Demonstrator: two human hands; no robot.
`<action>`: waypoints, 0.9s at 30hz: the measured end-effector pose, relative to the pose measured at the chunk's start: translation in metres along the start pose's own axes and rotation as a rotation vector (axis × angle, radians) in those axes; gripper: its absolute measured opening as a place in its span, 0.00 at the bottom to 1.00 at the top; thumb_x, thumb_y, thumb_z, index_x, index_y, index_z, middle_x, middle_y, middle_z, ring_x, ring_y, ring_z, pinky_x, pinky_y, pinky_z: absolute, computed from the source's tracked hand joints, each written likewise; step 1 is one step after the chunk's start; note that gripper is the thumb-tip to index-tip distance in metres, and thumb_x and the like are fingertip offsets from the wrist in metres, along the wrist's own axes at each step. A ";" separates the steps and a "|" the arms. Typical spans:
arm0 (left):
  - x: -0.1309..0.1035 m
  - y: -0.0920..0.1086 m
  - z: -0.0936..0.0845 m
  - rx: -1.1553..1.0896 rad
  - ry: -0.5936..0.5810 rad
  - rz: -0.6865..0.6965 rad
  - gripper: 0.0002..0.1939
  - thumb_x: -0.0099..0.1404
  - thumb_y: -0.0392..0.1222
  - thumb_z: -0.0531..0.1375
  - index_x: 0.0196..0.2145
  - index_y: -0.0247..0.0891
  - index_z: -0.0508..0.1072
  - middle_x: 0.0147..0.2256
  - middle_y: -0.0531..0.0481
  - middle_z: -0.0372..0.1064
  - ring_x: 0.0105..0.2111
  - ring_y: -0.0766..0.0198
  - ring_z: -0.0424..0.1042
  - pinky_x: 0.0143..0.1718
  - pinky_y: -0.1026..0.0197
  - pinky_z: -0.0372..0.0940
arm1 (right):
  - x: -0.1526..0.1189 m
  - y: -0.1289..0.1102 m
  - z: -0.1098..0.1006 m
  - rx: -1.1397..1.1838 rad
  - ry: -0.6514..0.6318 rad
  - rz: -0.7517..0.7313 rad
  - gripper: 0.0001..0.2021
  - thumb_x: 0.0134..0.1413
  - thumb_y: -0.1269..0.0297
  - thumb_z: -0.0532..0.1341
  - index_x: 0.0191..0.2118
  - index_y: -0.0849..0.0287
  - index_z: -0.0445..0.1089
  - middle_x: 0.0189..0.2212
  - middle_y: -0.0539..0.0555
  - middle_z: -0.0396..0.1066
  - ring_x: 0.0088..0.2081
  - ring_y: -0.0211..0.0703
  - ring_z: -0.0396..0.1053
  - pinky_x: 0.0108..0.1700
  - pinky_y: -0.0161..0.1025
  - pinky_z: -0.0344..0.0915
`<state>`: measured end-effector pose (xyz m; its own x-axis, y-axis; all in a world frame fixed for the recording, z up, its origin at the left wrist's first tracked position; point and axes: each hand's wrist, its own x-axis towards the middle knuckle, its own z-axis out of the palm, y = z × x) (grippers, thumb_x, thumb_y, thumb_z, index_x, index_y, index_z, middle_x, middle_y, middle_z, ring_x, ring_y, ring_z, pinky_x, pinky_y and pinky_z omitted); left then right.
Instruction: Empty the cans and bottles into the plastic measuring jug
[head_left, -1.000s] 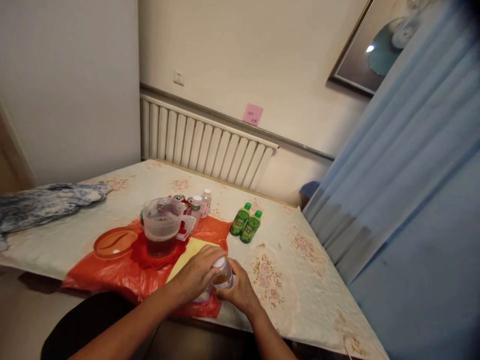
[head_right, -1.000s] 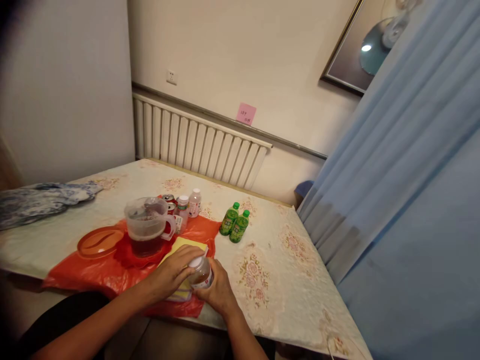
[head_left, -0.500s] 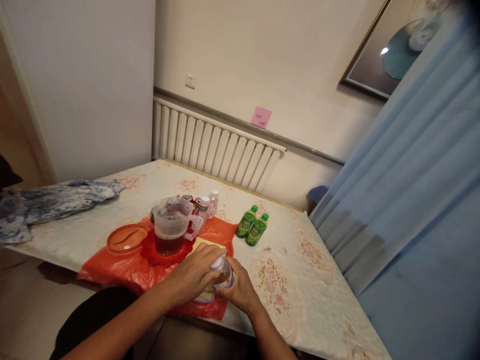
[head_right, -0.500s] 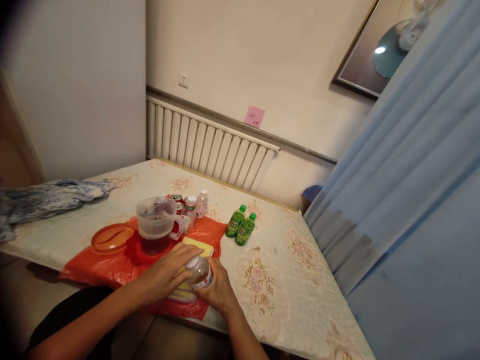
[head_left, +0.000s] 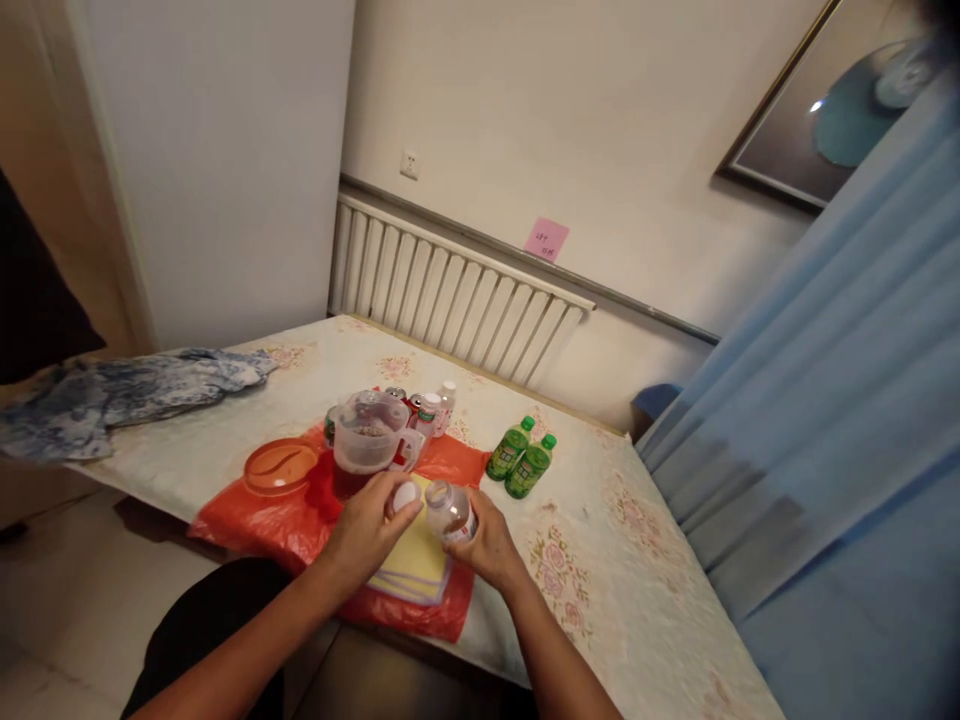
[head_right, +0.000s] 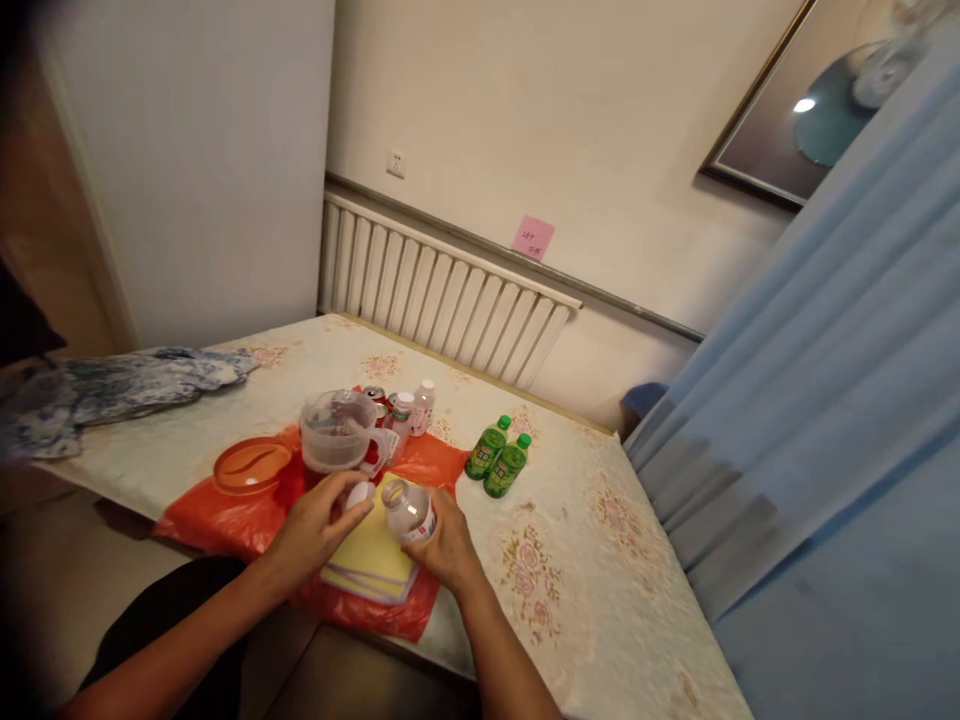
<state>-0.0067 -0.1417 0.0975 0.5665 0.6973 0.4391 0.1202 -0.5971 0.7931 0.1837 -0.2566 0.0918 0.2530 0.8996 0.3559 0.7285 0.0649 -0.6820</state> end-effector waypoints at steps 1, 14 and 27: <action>-0.002 -0.010 0.000 -0.077 -0.019 -0.084 0.16 0.65 0.52 0.58 0.42 0.38 0.71 0.35 0.49 0.70 0.33 0.60 0.68 0.36 0.58 0.64 | 0.009 0.001 -0.003 -0.036 0.013 -0.011 0.25 0.39 0.71 0.68 0.48 0.55 0.71 0.40 0.51 0.71 0.41 0.48 0.68 0.44 0.40 0.64; -0.066 -0.134 -0.025 -1.124 -0.256 -0.735 0.24 0.52 0.44 0.74 0.46 0.38 0.77 0.45 0.44 0.77 0.44 0.54 0.77 0.51 0.56 0.67 | 0.127 -0.025 -0.022 -0.739 0.019 -0.174 0.30 0.47 0.71 0.62 0.60 0.58 0.64 0.47 0.59 0.67 0.47 0.52 0.62 0.51 0.45 0.60; -0.073 -0.158 -0.014 -1.140 -0.227 -0.732 0.22 0.56 0.46 0.72 0.47 0.39 0.76 0.47 0.43 0.77 0.46 0.53 0.77 0.51 0.56 0.68 | 0.171 -0.041 -0.016 -1.045 -0.084 -0.293 0.26 0.54 0.71 0.59 0.60 0.56 0.63 0.48 0.62 0.66 0.50 0.55 0.58 0.54 0.48 0.50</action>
<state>-0.0788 -0.0927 -0.0535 0.7972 0.5636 -0.2163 -0.2210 0.6059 0.7643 0.2073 -0.1122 0.1908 -0.0345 0.9382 0.3443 0.9450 -0.0815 0.3169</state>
